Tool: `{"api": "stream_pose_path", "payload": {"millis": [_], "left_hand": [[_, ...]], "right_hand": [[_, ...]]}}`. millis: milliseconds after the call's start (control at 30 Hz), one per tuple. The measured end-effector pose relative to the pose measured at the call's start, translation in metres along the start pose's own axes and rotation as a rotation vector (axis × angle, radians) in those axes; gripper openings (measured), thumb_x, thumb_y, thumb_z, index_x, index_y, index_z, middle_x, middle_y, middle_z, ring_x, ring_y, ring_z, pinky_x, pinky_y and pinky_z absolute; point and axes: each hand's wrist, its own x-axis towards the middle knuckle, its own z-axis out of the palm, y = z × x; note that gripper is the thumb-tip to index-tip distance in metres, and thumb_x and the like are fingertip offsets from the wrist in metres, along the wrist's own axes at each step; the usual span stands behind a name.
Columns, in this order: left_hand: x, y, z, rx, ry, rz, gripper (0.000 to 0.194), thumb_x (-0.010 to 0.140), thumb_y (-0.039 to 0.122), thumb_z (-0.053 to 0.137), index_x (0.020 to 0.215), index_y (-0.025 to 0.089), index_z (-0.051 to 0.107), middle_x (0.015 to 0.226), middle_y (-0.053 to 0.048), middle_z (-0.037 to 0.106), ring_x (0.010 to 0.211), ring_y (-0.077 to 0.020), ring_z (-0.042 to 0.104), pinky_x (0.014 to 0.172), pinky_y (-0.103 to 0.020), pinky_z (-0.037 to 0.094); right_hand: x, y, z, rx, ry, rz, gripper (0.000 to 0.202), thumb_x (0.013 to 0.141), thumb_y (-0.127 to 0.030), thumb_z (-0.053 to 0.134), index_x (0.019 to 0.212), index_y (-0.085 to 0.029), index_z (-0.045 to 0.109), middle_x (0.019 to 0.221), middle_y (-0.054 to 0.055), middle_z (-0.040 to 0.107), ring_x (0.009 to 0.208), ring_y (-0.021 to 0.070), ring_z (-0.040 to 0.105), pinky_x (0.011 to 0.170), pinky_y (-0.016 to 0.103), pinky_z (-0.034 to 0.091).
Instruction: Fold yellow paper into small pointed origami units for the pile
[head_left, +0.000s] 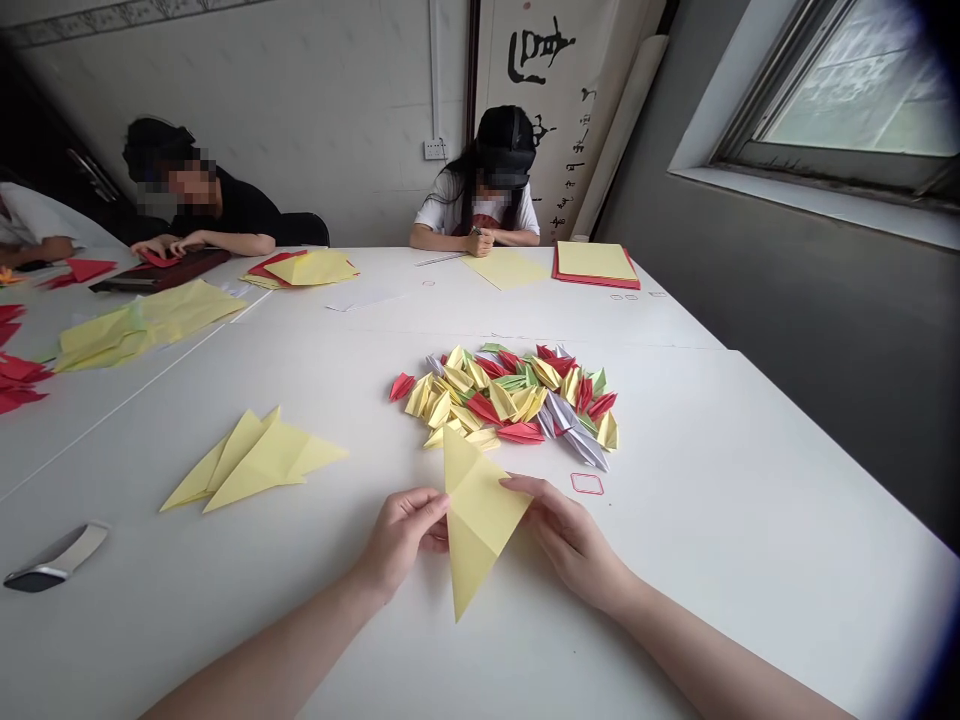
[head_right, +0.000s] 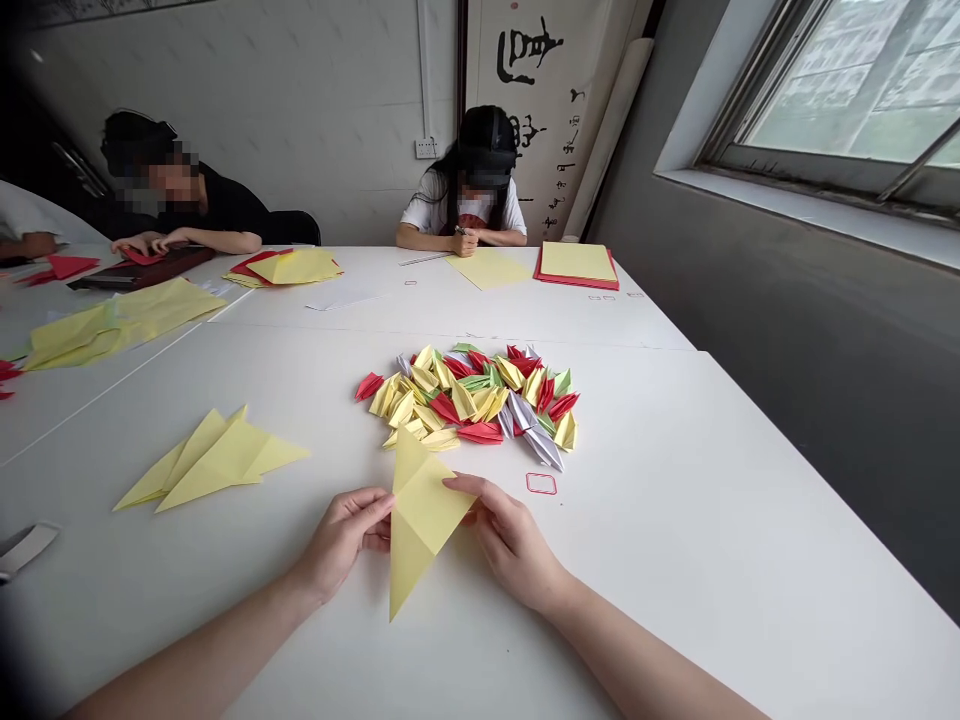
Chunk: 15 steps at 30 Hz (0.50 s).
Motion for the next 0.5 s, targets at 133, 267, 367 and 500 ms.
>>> {"api": "stream_pose_path", "payload": {"millis": [133, 267, 367, 500], "left_hand": [[0.002, 0.000, -0.001, 0.024, -0.042, 0.022, 0.031, 0.077, 0.044, 0.063, 0.067, 0.015, 0.067, 0.067, -0.004, 0.067, 0.063, -0.0148, 0.059, 0.058, -0.024, 0.047], [-0.001, -0.001, 0.003, 0.055, -0.088, 0.056, 0.028, 0.077, 0.042, 0.065, 0.068, 0.015, 0.069, 0.066, -0.003, 0.066, 0.062, -0.0145, 0.059, 0.059, -0.024, 0.047], [-0.001, 0.000, 0.002, 0.065, -0.105, 0.026, 0.026, 0.074, 0.041, 0.068, 0.070, 0.015, 0.070, 0.067, -0.004, 0.068, 0.064, -0.0162, 0.061, 0.060, -0.026, 0.048], [0.014, 0.009, -0.021, -0.020, 0.156, 0.159, 0.026, 0.072, 0.041, 0.071, 0.070, 0.014, 0.070, 0.068, -0.004, 0.068, 0.066, -0.0153, 0.061, 0.063, -0.026, 0.048]], "right_hand": [[0.002, -0.002, 0.001, -0.033, -0.118, 0.021, 0.026, 0.091, -0.020, 0.045, 0.110, -0.026, 0.061, 0.114, 0.010, 0.058, 0.100, 0.0225, 0.058, 0.075, 0.032, 0.052], [0.002, -0.002, 0.002, 0.008, -0.153, 0.074, 0.018, 0.089, -0.024, 0.050, 0.098, -0.024, 0.067, 0.107, 0.010, 0.058, 0.093, 0.0219, 0.060, 0.066, 0.029, 0.052], [0.002, -0.001, 0.002, 0.015, -0.156, 0.081, 0.019, 0.091, -0.027, 0.049, 0.091, -0.023, 0.068, 0.101, 0.010, 0.060, 0.088, 0.0213, 0.061, 0.067, 0.029, 0.051], [0.002, -0.001, 0.001, -0.015, -0.124, 0.096, 0.022, 0.093, -0.031, 0.045, 0.102, -0.023, 0.063, 0.105, 0.010, 0.061, 0.093, 0.0214, 0.060, 0.079, 0.033, 0.049]]}}
